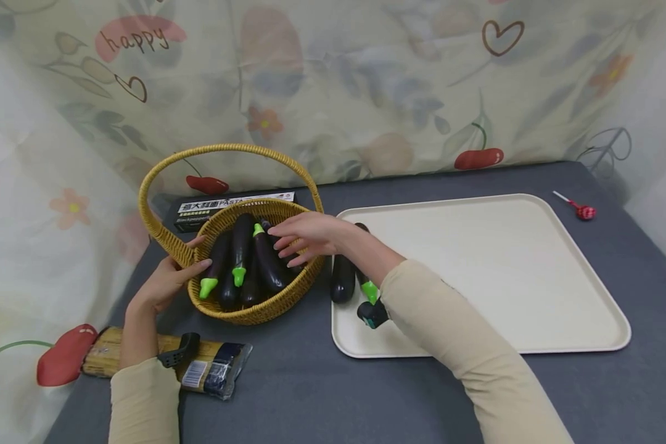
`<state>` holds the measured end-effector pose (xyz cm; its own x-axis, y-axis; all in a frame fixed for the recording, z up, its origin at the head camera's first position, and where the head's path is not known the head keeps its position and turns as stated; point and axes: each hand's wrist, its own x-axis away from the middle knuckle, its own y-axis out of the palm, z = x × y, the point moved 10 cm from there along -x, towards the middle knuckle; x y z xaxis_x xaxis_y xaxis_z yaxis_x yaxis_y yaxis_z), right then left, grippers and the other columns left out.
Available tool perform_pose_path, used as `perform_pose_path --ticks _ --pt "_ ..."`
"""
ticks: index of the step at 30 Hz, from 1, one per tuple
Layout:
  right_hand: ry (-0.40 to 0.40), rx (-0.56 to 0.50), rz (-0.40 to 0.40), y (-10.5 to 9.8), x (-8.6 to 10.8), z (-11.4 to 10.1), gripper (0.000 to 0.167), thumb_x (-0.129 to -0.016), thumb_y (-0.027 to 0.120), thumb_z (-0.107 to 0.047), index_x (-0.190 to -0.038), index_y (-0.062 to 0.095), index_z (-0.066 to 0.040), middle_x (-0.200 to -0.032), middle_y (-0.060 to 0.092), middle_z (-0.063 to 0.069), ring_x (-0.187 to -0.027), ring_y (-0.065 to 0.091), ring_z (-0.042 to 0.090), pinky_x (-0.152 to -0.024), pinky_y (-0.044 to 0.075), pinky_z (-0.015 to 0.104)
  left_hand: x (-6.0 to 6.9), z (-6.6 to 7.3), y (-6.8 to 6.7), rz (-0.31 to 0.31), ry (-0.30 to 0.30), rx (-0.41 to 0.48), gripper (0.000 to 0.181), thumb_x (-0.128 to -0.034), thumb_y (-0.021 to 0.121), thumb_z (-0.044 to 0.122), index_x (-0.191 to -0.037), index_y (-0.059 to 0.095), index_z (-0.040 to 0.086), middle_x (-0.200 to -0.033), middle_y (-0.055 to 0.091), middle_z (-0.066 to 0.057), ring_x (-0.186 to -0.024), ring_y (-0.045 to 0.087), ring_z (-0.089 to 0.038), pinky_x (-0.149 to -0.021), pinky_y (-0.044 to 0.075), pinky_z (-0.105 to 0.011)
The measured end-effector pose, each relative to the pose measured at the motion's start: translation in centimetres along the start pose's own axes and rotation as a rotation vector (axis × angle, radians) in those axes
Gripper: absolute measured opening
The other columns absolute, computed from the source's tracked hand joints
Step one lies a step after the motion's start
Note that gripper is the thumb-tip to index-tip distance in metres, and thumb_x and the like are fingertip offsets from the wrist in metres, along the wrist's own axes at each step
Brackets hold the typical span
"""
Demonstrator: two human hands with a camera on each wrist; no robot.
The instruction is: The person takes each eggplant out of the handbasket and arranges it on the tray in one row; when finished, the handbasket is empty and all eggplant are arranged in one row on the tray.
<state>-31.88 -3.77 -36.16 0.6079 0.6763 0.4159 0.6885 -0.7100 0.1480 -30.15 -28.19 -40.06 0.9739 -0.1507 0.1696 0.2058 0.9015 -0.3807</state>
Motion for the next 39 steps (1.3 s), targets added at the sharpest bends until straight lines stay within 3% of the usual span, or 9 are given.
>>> perform_pose_path --ticks 4,7,10,13,20,28,39 --pt "0.035 -0.016 0.047 -0.3 -0.8 0.4 0.049 -0.1 0.052 -0.023 -0.142 0.039 -0.003 -0.138 0.044 0.022 -0.118 0.05 0.032 -0.085 0.049 0.042 0.0 -0.1 0.1 0.001 -0.006 0.005 0.073 -0.0929 0.063 0.036 -0.153 0.024 0.022 -0.094 0.045 -0.007 -0.078 0.045 -0.018 -0.074 0.038 -0.036" --pt "0.057 -0.019 0.054 -0.3 -1.3 0.7 0.049 -0.1 0.053 -0.023 -0.142 0.039 -0.004 -0.138 0.043 0.023 -0.121 0.047 0.034 -0.084 0.049 0.043 0.0 -0.2 0.1 0.008 -0.018 0.013 0.073 -0.0923 0.064 0.037 -0.153 0.025 0.023 -0.08 0.037 -0.006 -0.069 0.039 -0.018 -0.071 0.037 -0.036" --pt "0.078 0.0 0.043 -0.1 -1.8 0.9 0.049 -0.099 0.054 -0.023 -0.142 0.04 -0.005 -0.138 0.043 0.023 -0.122 0.046 0.036 -0.084 0.049 0.043 0.1 -0.2 0.1 0.011 -0.02 0.008 0.074 -0.092 0.064 0.037 -0.153 0.024 0.023 -0.093 0.046 -0.009 -0.077 0.044 -0.019 -0.074 0.038 -0.035" --pt "0.098 0.036 0.038 0.0 -2.3 1.2 0.047 -0.099 0.055 -0.023 -0.14 0.043 -0.006 -0.135 0.046 0.022 -0.119 0.049 0.036 -0.083 0.05 0.043 0.1 -0.1 0.1 0.011 -0.017 0.005 0.075 -0.0919 0.064 0.038 -0.154 0.023 0.022 -0.116 0.046 -0.014 -0.091 0.047 -0.021 -0.077 0.039 -0.035" --pt "0.129 0.112 0.029 0.6 -3.0 1.4 0.046 -0.098 0.057 -0.025 -0.139 0.045 -0.008 -0.133 0.049 0.021 -0.116 0.053 0.034 -0.082 0.05 0.043 0.2 -0.1 0.0 0.017 -0.014 0.008 0.074 -0.0927 0.063 0.036 -0.153 0.024 0.022 -0.112 0.045 -0.014 -0.09 0.047 -0.021 -0.078 0.039 -0.034" --pt "0.154 0.173 0.037 1.3 -3.3 1.3 0.05 -0.097 0.057 -0.027 -0.142 0.042 -0.009 -0.134 0.048 0.021 -0.118 0.051 0.035 -0.082 0.05 0.043 0.2 0.1 0.1 0.006 -0.007 0.017 0.073 -0.093 0.063 0.035 -0.153 0.024 0.021 -0.137 0.039 -0.019 -0.105 0.043 -0.025 -0.081 0.038 -0.034" --pt "0.11 0.341 0.041 2.3 -3.8 1.1 0.055 -0.095 0.062 -0.025 -0.145 0.042 -0.012 -0.136 0.048 0.015 -0.121 0.049 0.031 -0.08 0.051 0.039 0.2 0.4 0.0 0.007 -0.012 0.019 0.072 -0.0939 0.062 0.034 -0.153 0.024 0.022 -0.132 0.042 -0.021 -0.101 0.048 -0.02 -0.079 0.041 -0.03"
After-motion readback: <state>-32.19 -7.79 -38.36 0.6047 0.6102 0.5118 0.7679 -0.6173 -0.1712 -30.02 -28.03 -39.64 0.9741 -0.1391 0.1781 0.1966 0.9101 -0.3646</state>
